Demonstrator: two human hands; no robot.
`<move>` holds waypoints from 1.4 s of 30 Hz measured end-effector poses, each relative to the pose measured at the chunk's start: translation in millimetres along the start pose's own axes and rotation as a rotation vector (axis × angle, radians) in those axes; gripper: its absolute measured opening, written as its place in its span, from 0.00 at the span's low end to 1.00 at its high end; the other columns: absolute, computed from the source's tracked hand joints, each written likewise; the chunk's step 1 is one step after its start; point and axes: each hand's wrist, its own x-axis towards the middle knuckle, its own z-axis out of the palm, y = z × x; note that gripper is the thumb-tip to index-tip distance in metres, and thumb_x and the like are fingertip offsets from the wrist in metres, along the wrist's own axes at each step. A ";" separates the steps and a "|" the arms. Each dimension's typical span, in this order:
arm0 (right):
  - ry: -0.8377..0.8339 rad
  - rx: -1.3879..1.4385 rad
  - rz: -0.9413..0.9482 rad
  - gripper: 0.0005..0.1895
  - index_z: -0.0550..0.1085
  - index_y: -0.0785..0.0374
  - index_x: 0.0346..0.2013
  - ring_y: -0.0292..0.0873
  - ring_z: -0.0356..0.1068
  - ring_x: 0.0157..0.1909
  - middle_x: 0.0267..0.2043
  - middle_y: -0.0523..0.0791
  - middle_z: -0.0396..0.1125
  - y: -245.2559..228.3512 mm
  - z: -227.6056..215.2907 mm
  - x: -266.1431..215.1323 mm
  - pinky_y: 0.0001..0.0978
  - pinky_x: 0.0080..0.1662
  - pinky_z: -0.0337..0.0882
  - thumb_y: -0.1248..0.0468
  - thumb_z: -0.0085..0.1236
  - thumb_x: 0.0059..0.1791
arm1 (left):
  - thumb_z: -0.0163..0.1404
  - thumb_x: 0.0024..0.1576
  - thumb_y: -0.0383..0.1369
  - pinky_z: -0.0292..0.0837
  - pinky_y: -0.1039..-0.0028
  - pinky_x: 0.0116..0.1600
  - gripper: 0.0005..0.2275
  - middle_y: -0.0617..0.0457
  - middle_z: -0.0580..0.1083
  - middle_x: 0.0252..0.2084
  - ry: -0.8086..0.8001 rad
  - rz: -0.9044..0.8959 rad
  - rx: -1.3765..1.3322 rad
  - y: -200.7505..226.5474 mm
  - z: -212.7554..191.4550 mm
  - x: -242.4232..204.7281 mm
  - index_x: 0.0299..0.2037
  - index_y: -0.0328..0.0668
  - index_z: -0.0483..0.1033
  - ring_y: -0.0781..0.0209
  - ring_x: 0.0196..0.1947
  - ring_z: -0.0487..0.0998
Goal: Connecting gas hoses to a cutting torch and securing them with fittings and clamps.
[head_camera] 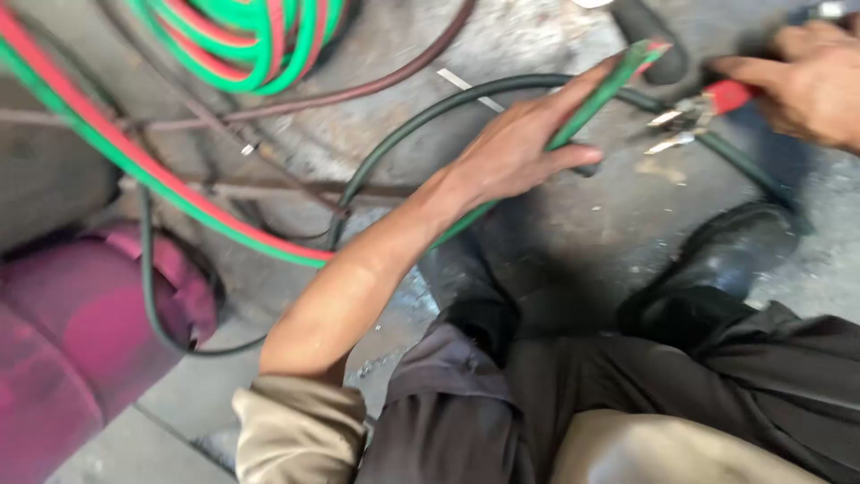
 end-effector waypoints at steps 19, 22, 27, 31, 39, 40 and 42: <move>0.229 -0.391 -0.036 0.18 0.71 0.57 0.52 0.50 0.70 0.60 0.50 0.47 0.70 -142.9 -125.8 -45.0 0.50 0.65 0.65 0.59 0.55 0.48 | 0.63 0.51 0.41 0.75 0.66 0.51 0.33 0.45 0.79 0.43 0.084 -0.668 -0.004 -4.0 6.6 -94.0 0.66 0.42 0.65 0.56 0.43 0.78; 0.260 -0.400 -0.044 0.17 0.71 0.56 0.53 0.50 0.70 0.59 0.51 0.47 0.71 -144.1 -127.1 -43.9 0.50 0.65 0.65 0.59 0.54 0.50 | 0.63 0.52 0.42 0.75 0.66 0.43 0.22 0.47 0.80 0.36 0.006 -0.888 0.018 -2.5 2.4 -107.1 0.53 0.40 0.75 0.58 0.35 0.77; 0.235 -0.388 -0.060 0.19 0.72 0.52 0.57 0.49 0.70 0.59 0.49 0.45 0.71 -146.8 -132.2 -45.0 0.49 0.66 0.64 0.58 0.53 0.51 | 0.65 0.48 0.41 0.76 0.67 0.41 0.22 0.51 0.80 0.39 0.059 -0.795 0.013 -5.2 8.4 -116.6 0.48 0.40 0.74 0.61 0.35 0.79; 0.200 -0.409 -0.063 0.18 0.72 0.52 0.55 0.47 0.71 0.58 0.48 0.44 0.71 -146.5 -136.7 -46.6 0.50 0.66 0.62 0.57 0.54 0.50 | 0.65 0.48 0.41 0.75 0.65 0.45 0.23 0.50 0.80 0.41 0.040 -0.809 0.086 3.9 7.7 -119.9 0.51 0.40 0.74 0.56 0.38 0.80; 0.247 -0.593 -0.064 0.08 0.72 0.42 0.48 0.41 0.71 0.49 0.36 0.40 0.68 -150.3 -149.8 -80.4 0.60 0.73 0.53 0.57 0.53 0.54 | 0.63 0.52 0.40 0.73 0.61 0.54 0.23 0.47 0.75 0.53 0.134 -0.561 0.400 5.3 0.4 -161.9 0.56 0.41 0.76 0.43 0.52 0.77; 0.248 -0.594 -0.064 0.08 0.72 0.42 0.48 0.41 0.71 0.49 0.36 0.40 0.68 -148.5 -149.6 -83.5 0.60 0.73 0.53 0.57 0.53 0.54 | 0.63 0.52 0.40 0.73 0.61 0.54 0.23 0.47 0.75 0.53 0.135 -0.560 0.400 4.5 -0.5 -166.6 0.56 0.41 0.76 0.43 0.52 0.77; 0.245 -0.682 -0.056 0.09 0.70 0.40 0.48 0.39 0.71 0.47 0.35 0.39 0.66 -146.0 -148.7 -88.6 0.58 0.72 0.57 0.58 0.52 0.53 | 0.62 0.50 0.42 0.74 0.61 0.49 0.23 0.44 0.75 0.53 0.164 -0.624 0.393 4.1 -1.9 -177.8 0.53 0.38 0.76 0.41 0.49 0.78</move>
